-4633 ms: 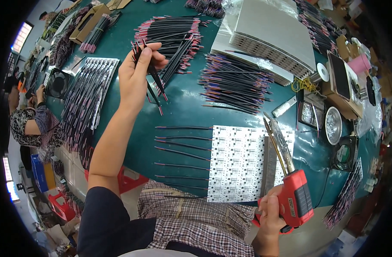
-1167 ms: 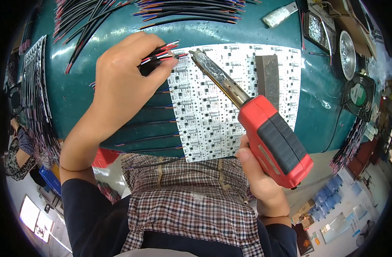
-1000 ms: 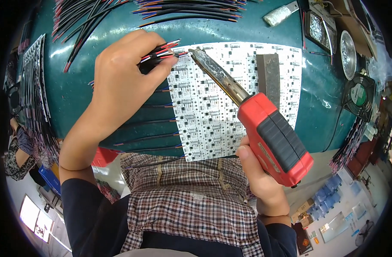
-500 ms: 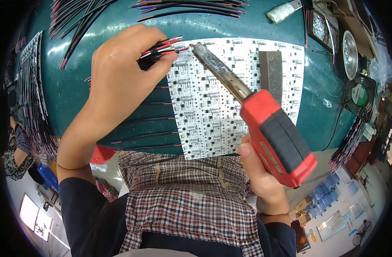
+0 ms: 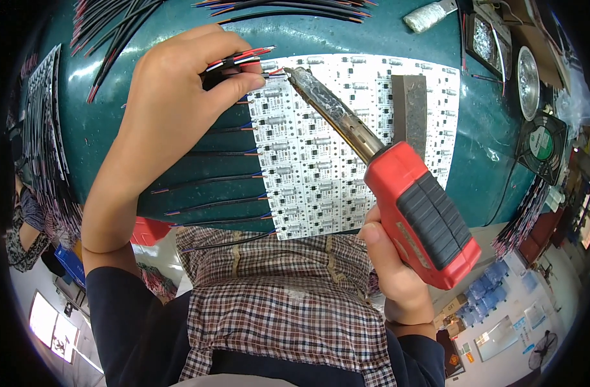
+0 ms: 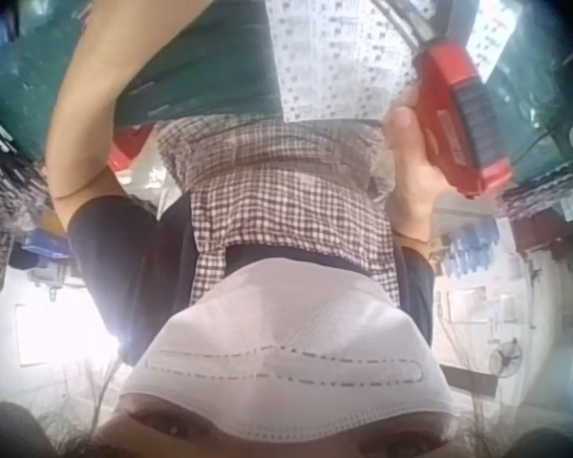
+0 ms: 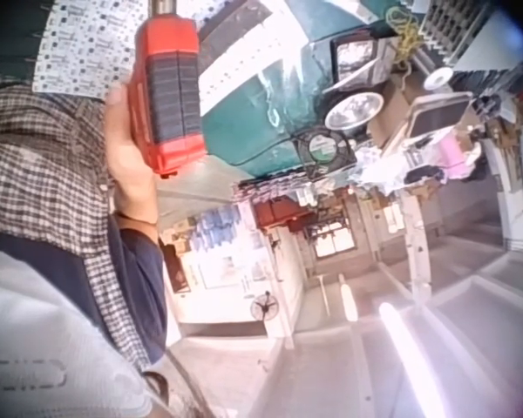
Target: The person solders the stripped ends of wire bundles using a soldering iron and lays the wires across circuit boards.
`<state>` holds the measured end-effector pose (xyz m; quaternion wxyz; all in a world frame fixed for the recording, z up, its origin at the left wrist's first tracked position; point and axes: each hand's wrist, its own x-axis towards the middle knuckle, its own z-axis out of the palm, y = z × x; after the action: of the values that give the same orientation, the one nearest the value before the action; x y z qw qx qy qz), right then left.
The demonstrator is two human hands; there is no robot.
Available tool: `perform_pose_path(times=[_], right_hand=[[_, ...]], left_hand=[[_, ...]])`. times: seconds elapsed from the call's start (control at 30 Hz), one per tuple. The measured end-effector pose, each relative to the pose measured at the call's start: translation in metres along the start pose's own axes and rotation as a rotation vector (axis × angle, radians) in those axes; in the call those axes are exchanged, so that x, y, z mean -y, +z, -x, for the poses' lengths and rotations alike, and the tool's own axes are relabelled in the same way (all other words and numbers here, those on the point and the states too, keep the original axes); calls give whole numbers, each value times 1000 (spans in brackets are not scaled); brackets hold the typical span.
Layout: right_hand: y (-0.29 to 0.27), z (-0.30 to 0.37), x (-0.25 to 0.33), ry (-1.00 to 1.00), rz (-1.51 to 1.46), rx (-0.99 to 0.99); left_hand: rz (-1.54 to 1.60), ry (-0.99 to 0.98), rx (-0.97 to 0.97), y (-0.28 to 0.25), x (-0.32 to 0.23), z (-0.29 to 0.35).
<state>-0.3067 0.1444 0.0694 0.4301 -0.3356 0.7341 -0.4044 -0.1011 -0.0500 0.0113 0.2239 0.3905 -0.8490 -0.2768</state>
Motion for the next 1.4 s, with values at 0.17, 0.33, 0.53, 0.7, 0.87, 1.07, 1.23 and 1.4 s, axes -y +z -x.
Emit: perform_pose_path(times=[0.17, 0.33, 0.53, 0.7, 0.87, 1.07, 1.23, 1.4], right_hand=[[1, -1, 3, -27, 2, 38], [4, 1, 4, 16, 17, -11], [3, 1, 3, -12, 13, -10], [7, 2, 11, 25, 4, -16], [5, 6, 7, 24, 47, -67], [4, 4, 5, 32, -33, 20], [-2, 8, 0, 10, 87, 36], [-6, 7, -3, -35, 173, 86]], left_hand=[[-23, 38, -29, -2, -2, 1], [-50, 63, -34, -1, -3, 1], [-61, 63, -31, -2, -4, 2], [-92, 43, 21, -6, -7, -3], [-17, 53, 71, -8, 1, -6], [-7, 111, 84, -8, 3, -8], [-113, 195, 45, -10, -6, -7], [-170, 242, 37, -12, -6, -6]])
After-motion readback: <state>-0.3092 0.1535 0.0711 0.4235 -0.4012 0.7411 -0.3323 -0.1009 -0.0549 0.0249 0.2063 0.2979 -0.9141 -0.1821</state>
